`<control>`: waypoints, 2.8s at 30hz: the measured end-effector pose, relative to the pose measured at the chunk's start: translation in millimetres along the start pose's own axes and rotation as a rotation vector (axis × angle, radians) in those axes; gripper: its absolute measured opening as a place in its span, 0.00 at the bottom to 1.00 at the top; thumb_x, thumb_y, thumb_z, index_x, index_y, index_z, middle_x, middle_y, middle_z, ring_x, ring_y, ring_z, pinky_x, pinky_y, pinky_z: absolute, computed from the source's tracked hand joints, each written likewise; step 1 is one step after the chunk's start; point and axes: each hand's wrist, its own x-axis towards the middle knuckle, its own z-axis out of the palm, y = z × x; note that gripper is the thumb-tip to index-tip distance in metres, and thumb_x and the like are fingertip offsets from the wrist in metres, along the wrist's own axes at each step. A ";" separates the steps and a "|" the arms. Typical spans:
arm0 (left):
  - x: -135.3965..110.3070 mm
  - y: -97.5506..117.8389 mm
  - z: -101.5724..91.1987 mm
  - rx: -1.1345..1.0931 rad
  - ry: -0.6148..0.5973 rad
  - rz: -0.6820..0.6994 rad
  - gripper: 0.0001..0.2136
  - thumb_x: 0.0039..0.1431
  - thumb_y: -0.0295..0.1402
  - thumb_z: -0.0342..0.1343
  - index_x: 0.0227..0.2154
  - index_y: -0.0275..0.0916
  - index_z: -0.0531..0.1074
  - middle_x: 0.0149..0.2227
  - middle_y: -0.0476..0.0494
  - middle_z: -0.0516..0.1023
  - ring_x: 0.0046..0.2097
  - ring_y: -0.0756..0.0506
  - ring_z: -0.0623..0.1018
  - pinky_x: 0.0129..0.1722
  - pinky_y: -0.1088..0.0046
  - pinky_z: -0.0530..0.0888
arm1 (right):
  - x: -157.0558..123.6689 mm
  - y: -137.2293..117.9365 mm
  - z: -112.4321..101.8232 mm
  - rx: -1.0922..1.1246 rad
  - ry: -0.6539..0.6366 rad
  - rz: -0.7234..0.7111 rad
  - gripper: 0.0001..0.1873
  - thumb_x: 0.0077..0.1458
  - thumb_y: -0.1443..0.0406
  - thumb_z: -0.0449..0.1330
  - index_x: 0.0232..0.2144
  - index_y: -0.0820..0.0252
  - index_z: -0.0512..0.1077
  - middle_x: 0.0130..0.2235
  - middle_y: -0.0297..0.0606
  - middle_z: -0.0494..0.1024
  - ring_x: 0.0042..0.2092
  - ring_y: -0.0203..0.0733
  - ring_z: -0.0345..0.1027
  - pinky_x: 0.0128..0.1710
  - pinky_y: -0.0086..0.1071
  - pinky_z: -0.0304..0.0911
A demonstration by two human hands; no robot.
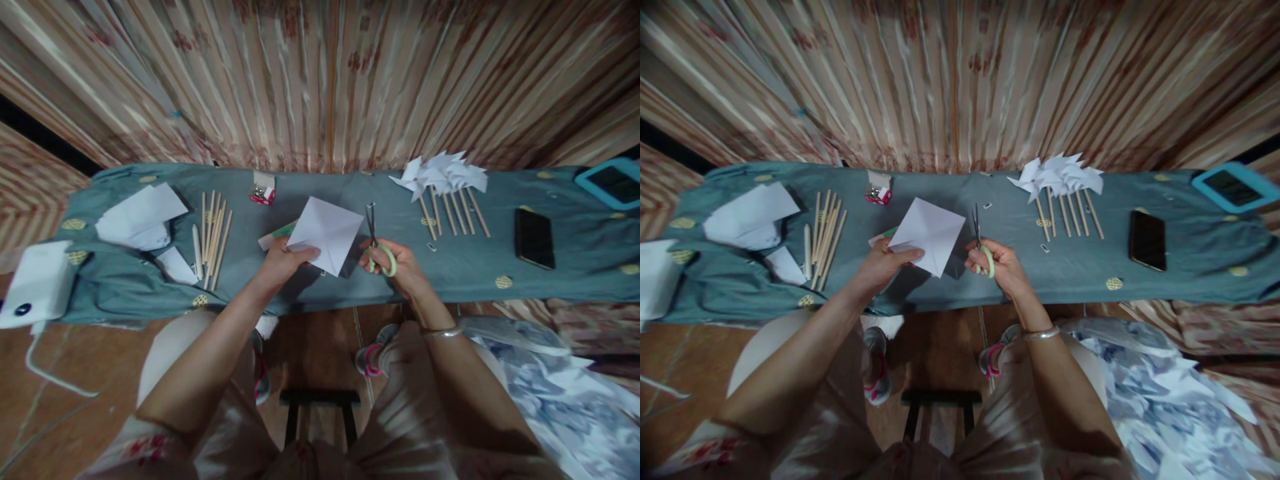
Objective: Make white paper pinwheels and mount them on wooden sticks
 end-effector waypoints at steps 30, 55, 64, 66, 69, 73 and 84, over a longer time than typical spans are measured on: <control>4.8 -7.2 1.1 -0.067 -0.022 0.076 0.12 0.36 0.31 0.69 0.29 0.37 0.81 0.32 0.47 0.83 0.36 0.43 0.79 0.43 0.66 0.73 | 14.2 -6.6 6.9 0.026 0.077 -0.031 0.22 0.28 0.58 0.74 0.28 0.58 0.73 0.21 0.25 0.69 0.22 0.29 0.57 0.22 0.26 0.51; -3.6 -15.4 27.1 -0.453 0.127 -0.087 0.17 0.57 0.38 0.61 0.47 0.39 0.71 0.50 0.41 0.79 0.46 0.44 0.79 0.42 0.70 0.77 | 7.5 4.0 52.1 0.155 0.171 -0.025 0.26 0.29 0.54 0.75 0.30 0.58 0.71 0.21 0.25 0.72 0.23 0.31 0.63 0.25 0.27 0.59; 4.6 -2.1 6.5 -0.469 0.165 -0.052 0.16 0.56 0.41 0.63 0.44 0.40 0.71 0.39 0.46 0.82 0.39 0.47 0.81 0.41 0.70 0.77 | -15.3 4.2 41.4 0.025 -0.232 0.144 0.28 0.38 0.43 0.70 0.31 0.59 0.73 0.26 0.33 0.77 0.26 0.32 0.67 0.25 0.26 0.60; 4.9 -0.9 4.5 -0.467 0.160 -0.050 0.16 0.56 0.41 0.62 0.45 0.41 0.70 0.40 0.46 0.82 0.40 0.46 0.81 0.41 0.70 0.77 | -19.0 5.3 39.8 0.015 -0.310 0.178 0.29 0.38 0.44 0.70 0.32 0.60 0.73 0.26 0.33 0.77 0.26 0.32 0.67 0.26 0.26 0.60; 4.7 -1.0 4.3 -0.464 0.151 -0.045 0.16 0.57 0.42 0.62 0.45 0.41 0.70 0.41 0.46 0.82 0.40 0.46 0.81 0.40 0.69 0.78 | -22.5 5.8 38.2 -0.008 -0.387 0.206 0.28 0.39 0.44 0.70 0.34 0.60 0.74 0.27 0.33 0.77 0.27 0.32 0.67 0.28 0.27 0.61; 3.8 -1.2 6.7 -0.434 0.145 -0.046 0.18 0.56 0.44 0.63 0.45 0.41 0.70 0.39 0.46 0.83 0.39 0.45 0.82 0.38 0.70 0.78 | -23.3 5.2 37.7 -0.018 -0.413 0.210 0.26 0.41 0.46 0.70 0.34 0.60 0.74 0.27 0.33 0.77 0.28 0.33 0.68 0.29 0.27 0.62; 3.8 -5.1 10.7 -0.440 0.125 -0.065 0.14 0.54 0.40 0.63 0.41 0.41 0.71 0.37 0.46 0.82 0.40 0.44 0.82 0.38 0.70 0.77 | -20.8 4.2 39.9 0.010 -0.387 0.211 0.24 0.39 0.48 0.71 0.30 0.59 0.75 0.24 0.30 0.75 0.24 0.30 0.64 0.24 0.26 0.59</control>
